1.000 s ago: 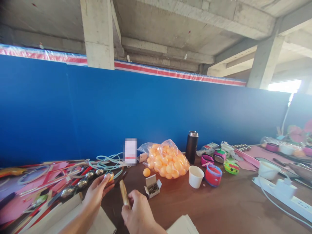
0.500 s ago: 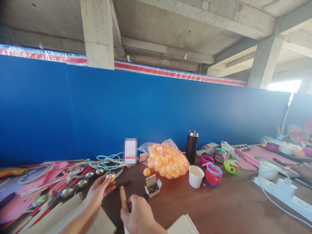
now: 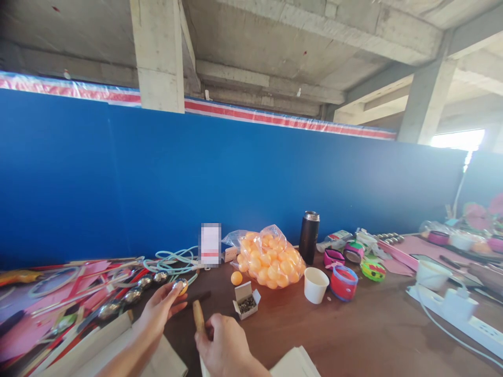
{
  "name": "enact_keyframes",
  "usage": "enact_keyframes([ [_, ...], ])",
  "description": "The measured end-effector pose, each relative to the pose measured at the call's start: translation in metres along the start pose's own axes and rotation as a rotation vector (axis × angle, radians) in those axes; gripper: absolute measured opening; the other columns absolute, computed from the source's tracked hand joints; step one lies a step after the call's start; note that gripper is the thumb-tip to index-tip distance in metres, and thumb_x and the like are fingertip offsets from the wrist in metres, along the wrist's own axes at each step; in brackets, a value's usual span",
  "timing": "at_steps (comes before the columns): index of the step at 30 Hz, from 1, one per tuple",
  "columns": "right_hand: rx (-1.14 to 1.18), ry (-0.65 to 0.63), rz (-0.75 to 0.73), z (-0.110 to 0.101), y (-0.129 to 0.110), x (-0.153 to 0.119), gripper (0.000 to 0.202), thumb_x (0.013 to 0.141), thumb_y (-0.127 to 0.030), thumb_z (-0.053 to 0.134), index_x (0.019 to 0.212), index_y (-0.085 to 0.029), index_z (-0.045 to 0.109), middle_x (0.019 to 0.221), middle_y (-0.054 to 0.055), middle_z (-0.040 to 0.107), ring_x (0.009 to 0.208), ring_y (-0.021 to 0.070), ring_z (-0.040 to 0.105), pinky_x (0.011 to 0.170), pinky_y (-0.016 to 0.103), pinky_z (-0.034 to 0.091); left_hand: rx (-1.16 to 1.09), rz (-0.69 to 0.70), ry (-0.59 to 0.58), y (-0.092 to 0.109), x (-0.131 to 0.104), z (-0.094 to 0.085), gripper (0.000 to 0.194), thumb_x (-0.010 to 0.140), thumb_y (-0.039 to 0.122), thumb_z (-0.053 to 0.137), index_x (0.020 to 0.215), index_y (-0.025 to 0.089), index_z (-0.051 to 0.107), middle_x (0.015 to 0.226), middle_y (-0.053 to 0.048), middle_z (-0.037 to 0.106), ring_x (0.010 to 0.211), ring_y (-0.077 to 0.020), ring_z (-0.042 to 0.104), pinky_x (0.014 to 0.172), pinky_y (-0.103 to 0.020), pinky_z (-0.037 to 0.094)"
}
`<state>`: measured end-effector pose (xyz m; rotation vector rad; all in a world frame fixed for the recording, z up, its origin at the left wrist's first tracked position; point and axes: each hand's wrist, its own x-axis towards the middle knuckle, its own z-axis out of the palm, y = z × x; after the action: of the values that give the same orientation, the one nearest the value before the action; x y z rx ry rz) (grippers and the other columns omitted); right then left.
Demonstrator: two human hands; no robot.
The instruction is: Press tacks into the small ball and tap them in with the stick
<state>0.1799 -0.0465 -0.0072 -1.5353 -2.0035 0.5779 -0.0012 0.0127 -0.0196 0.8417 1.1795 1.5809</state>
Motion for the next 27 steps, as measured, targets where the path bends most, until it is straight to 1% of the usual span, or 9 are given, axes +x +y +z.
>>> enact_keyframes([
  [4, -0.042, 0.006, -0.003, -0.002, 0.000, 0.000, 0.019, 0.076, -0.036, 0.051, 0.077, -0.022, 0.064, 0.075, 0.003, 0.068, 0.066, 0.0165, 0.062, 0.053, 0.021, 0.035, 0.016, -0.006, -0.004, 0.000, 0.000, 0.001, 0.038, 0.064, 0.036, 0.069, 0.093, 0.014, 0.057, 0.085, -0.008, 0.064, 0.074, -0.0180, 0.064, 0.062, -0.031, 0.055],
  [6, -0.092, 0.029, -0.011, -0.006, 0.000, -0.001, 0.017, 0.076, -0.035, 0.051, 0.076, -0.023, 0.063, 0.074, 0.002, 0.068, 0.066, 0.0166, 0.062, 0.053, 0.022, 0.034, 0.020, -0.015, 0.004, 0.001, 0.000, 0.001, 0.038, 0.064, 0.036, 0.069, 0.093, 0.014, 0.057, 0.086, -0.008, 0.064, 0.075, -0.0179, 0.064, 0.063, -0.031, 0.056],
  [9, -0.156, 0.110, -0.060, -0.016, -0.002, -0.002, 0.013, 0.078, -0.031, 0.050, 0.078, -0.025, 0.062, 0.076, 0.000, 0.065, 0.069, 0.0149, 0.060, 0.057, 0.022, 0.034, 0.021, -0.019, 0.016, 0.001, -0.001, 0.002, 0.039, 0.063, 0.036, 0.069, 0.093, 0.014, 0.058, 0.088, -0.009, 0.064, 0.074, -0.0178, 0.064, 0.062, -0.031, 0.056],
  [12, -0.221, 0.194, -0.092, -0.028, 0.000, 0.001, 0.014, 0.081, -0.026, 0.046, 0.078, -0.024, 0.060, 0.079, 0.000, 0.062, 0.069, 0.0128, 0.059, 0.058, 0.021, 0.034, 0.029, -0.010, 0.019, 0.002, -0.004, 0.003, 0.039, 0.062, 0.037, 0.069, 0.092, 0.014, 0.059, 0.086, -0.008, 0.064, 0.073, -0.0182, 0.064, 0.062, -0.032, 0.056],
  [17, -0.394, 0.276, -0.012, -0.047, 0.014, 0.012, 0.017, 0.083, -0.025, 0.041, 0.076, -0.024, 0.057, 0.083, 0.000, 0.060, 0.065, 0.0133, 0.057, 0.052, 0.023, 0.030, 0.037, -0.011, -0.016, 0.007, -0.008, 0.004, 0.039, 0.063, 0.039, 0.068, 0.092, 0.014, 0.060, 0.086, -0.008, 0.065, 0.076, -0.0192, 0.064, 0.064, -0.031, 0.055],
  [19, -0.449, 0.275, 0.048, -0.053, 0.022, 0.016, 0.018, 0.083, -0.025, 0.041, 0.079, -0.023, 0.058, 0.084, 0.002, 0.060, 0.065, 0.0146, 0.058, 0.051, 0.023, 0.030, 0.037, -0.030, -0.001, 0.008, -0.008, 0.005, 0.040, 0.062, 0.037, 0.069, 0.093, 0.014, 0.059, 0.086, -0.009, 0.065, 0.073, -0.0188, 0.065, 0.063, -0.032, 0.056],
  [22, -0.516, 0.232, 0.128, -0.056, 0.031, 0.019, 0.020, 0.082, -0.024, 0.040, 0.081, -0.022, 0.060, 0.084, 0.005, 0.060, 0.066, 0.0182, 0.059, 0.051, 0.025, 0.032, 0.033, -0.038, 0.000, 0.005, -0.005, 0.004, 0.038, 0.062, 0.035, 0.069, 0.093, 0.014, 0.059, 0.086, -0.009, 0.065, 0.071, -0.0184, 0.065, 0.061, -0.032, 0.056],
  [25, -0.538, 0.200, 0.148, -0.056, 0.035, 0.020, 0.019, 0.081, -0.023, 0.042, 0.079, -0.021, 0.061, 0.083, 0.006, 0.061, 0.068, 0.0206, 0.060, 0.053, 0.027, 0.034, 0.033, -0.024, -0.020, 0.002, -0.003, 0.003, 0.038, 0.063, 0.035, 0.069, 0.093, 0.014, 0.058, 0.084, -0.009, 0.064, 0.071, -0.0185, 0.065, 0.061, -0.032, 0.056],
  [27, -0.536, 0.202, 0.139, -0.056, 0.035, 0.020, 0.017, 0.079, -0.022, 0.043, 0.078, -0.021, 0.060, 0.083, 0.006, 0.061, 0.069, 0.0209, 0.060, 0.053, 0.027, 0.034, 0.039, -0.020, -0.027, 0.000, -0.002, 0.002, 0.039, 0.063, 0.036, 0.069, 0.094, 0.015, 0.058, 0.085, -0.008, 0.064, 0.072, -0.0184, 0.065, 0.062, -0.033, 0.056],
])
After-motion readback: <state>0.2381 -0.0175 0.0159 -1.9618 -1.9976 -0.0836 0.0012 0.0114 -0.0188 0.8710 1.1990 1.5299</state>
